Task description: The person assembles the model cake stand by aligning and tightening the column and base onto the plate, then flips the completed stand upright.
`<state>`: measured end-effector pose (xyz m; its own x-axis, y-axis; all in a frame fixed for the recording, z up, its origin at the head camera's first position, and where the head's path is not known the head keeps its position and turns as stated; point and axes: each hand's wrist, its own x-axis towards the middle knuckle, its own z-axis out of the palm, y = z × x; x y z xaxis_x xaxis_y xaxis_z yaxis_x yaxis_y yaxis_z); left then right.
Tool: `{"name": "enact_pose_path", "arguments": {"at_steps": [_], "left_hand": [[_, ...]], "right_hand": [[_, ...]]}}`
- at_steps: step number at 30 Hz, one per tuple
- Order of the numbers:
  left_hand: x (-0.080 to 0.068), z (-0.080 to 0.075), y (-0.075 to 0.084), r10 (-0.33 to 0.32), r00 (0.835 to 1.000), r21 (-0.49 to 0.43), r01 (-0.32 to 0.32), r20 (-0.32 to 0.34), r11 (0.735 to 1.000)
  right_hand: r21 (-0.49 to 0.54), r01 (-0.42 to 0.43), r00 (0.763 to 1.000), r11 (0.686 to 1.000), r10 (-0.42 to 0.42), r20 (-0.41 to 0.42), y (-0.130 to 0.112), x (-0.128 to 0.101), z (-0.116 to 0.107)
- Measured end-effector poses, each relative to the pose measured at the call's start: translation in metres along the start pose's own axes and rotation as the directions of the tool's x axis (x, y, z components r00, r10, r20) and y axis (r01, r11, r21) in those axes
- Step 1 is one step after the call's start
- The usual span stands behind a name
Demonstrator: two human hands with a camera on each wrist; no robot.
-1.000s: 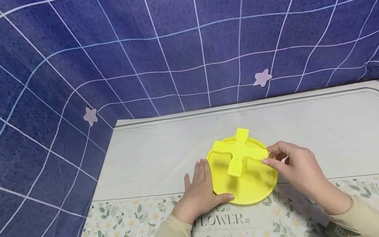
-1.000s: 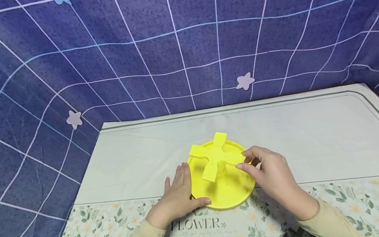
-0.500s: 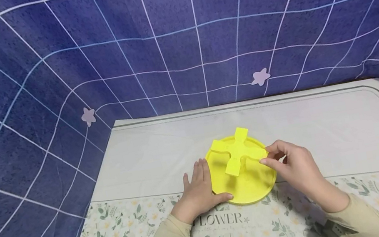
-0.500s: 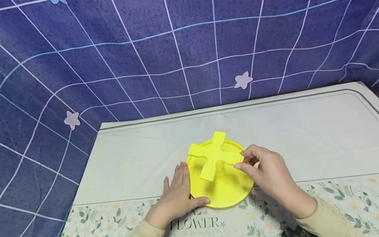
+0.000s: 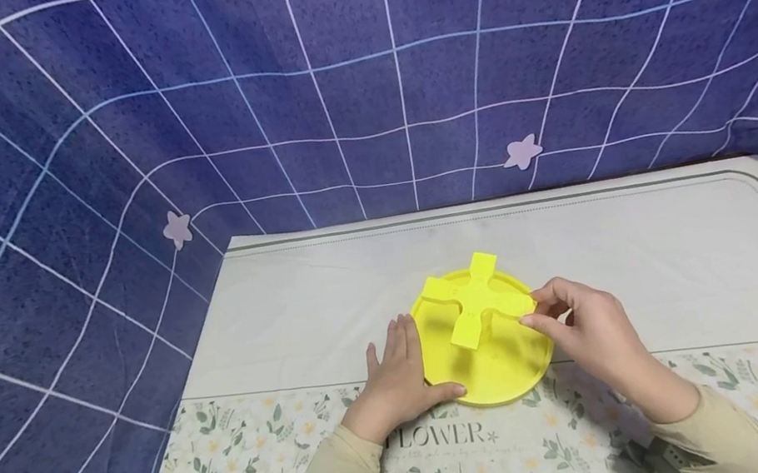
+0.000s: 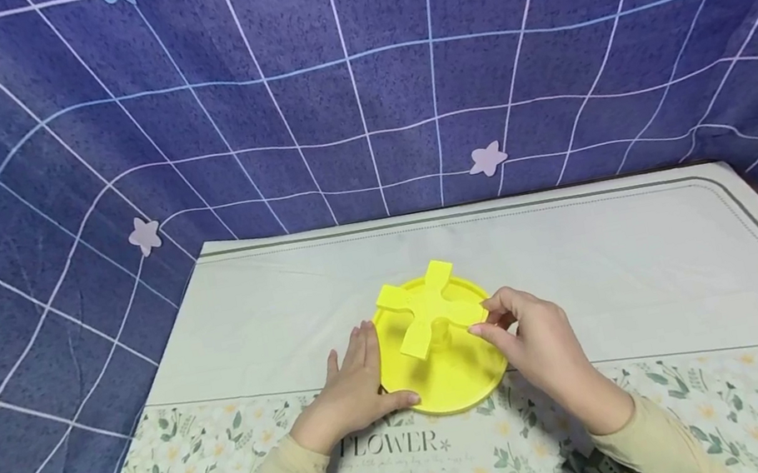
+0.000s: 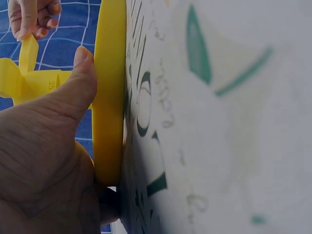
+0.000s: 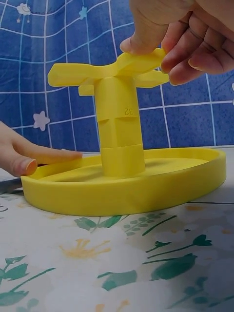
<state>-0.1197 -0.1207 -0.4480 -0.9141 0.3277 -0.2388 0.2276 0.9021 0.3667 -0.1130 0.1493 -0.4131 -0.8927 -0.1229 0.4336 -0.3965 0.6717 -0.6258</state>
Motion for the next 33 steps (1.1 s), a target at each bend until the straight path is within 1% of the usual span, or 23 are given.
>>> {"name": "enact_pose_path", "arguments": {"at_steps": [7,11,14,16,17,19,20,21,23,24,25,26,27,29,31,33], "left_hand": [[0.000,0.000,-0.001,-0.008,1.000,0.009,0.008,-0.001,1.000],[-0.001,-0.001,-0.003,-0.015,1.000,0.012,0.015,-0.002,1.000],[-0.002,0.000,-0.005,-0.005,1.000,-0.005,0.005,0.002,1.000],[-0.003,0.000,-0.006,0.015,1.000,-0.023,-0.014,0.014,1.000],[-0.003,-0.001,-0.007,0.029,0.999,-0.037,-0.028,0.020,0.999],[-0.003,-0.001,-0.008,0.058,0.998,-0.061,-0.056,0.034,0.997],[-0.003,-0.002,-0.009,0.070,0.997,-0.068,-0.067,0.039,0.995],[-0.003,-0.002,-0.009,0.079,0.996,-0.074,-0.076,0.041,0.994],[-0.004,-0.003,-0.011,0.088,0.995,-0.085,-0.085,0.036,0.993],[-0.003,-0.003,-0.012,0.088,0.996,-0.085,-0.086,0.026,0.993],[-0.003,-0.003,-0.013,0.089,0.996,-0.082,-0.088,0.010,0.993],[-0.003,-0.003,-0.013,0.090,0.996,-0.077,-0.091,-0.010,0.993],[-0.002,-0.002,-0.014,0.091,0.995,-0.074,-0.093,-0.030,0.993],[0.000,-0.001,-0.014,0.094,0.993,-0.061,-0.098,-0.072,0.993],[0.001,0.001,-0.013,0.093,0.991,-0.053,-0.099,-0.100,0.994],[0.000,0.003,-0.013,0.095,0.989,-0.053,-0.102,-0.111,0.993]], "right_hand": [[0.018,0.009,0.999,1.000,-0.009,-0.038,0.001,0.000,0.005],[0.043,0.021,0.999,0.999,-0.020,-0.032,0.003,0.001,0.008],[0.075,0.016,1.000,0.997,-0.016,0.004,0.009,0.001,0.006],[0.094,-0.008,0.999,0.996,0.003,0.055,0.016,0.000,0.004],[0.088,-0.020,0.996,0.996,0.012,0.090,0.020,-0.001,0.003],[0.047,-0.052,0.981,0.997,0.042,0.192,0.029,-0.003,0.000],[0.009,-0.066,0.965,0.998,0.062,0.253,0.033,-0.004,-0.001],[-0.028,-0.070,0.945,0.997,0.076,0.319,0.037,-0.005,-0.001],[-0.102,-0.040,0.896,0.994,0.081,0.436,0.042,-0.006,0.000],[-0.127,-0.025,0.875,0.992,0.084,0.477,0.044,-0.006,0.001],[-0.144,-0.007,0.861,0.990,0.080,0.502,0.045,-0.006,0.002],[-0.157,0.008,0.855,0.988,0.074,0.512,0.046,-0.006,0.004],[-0.165,0.026,0.858,0.986,0.063,0.511,0.047,-0.006,0.005],[-0.182,0.048,0.877,0.982,0.046,0.478,0.048,-0.005,0.008],[-0.186,0.049,0.892,0.981,0.041,0.451,0.049,-0.006,0.010],[-0.178,0.041,0.897,0.983,0.043,0.441,0.051,-0.007,0.011]]}}
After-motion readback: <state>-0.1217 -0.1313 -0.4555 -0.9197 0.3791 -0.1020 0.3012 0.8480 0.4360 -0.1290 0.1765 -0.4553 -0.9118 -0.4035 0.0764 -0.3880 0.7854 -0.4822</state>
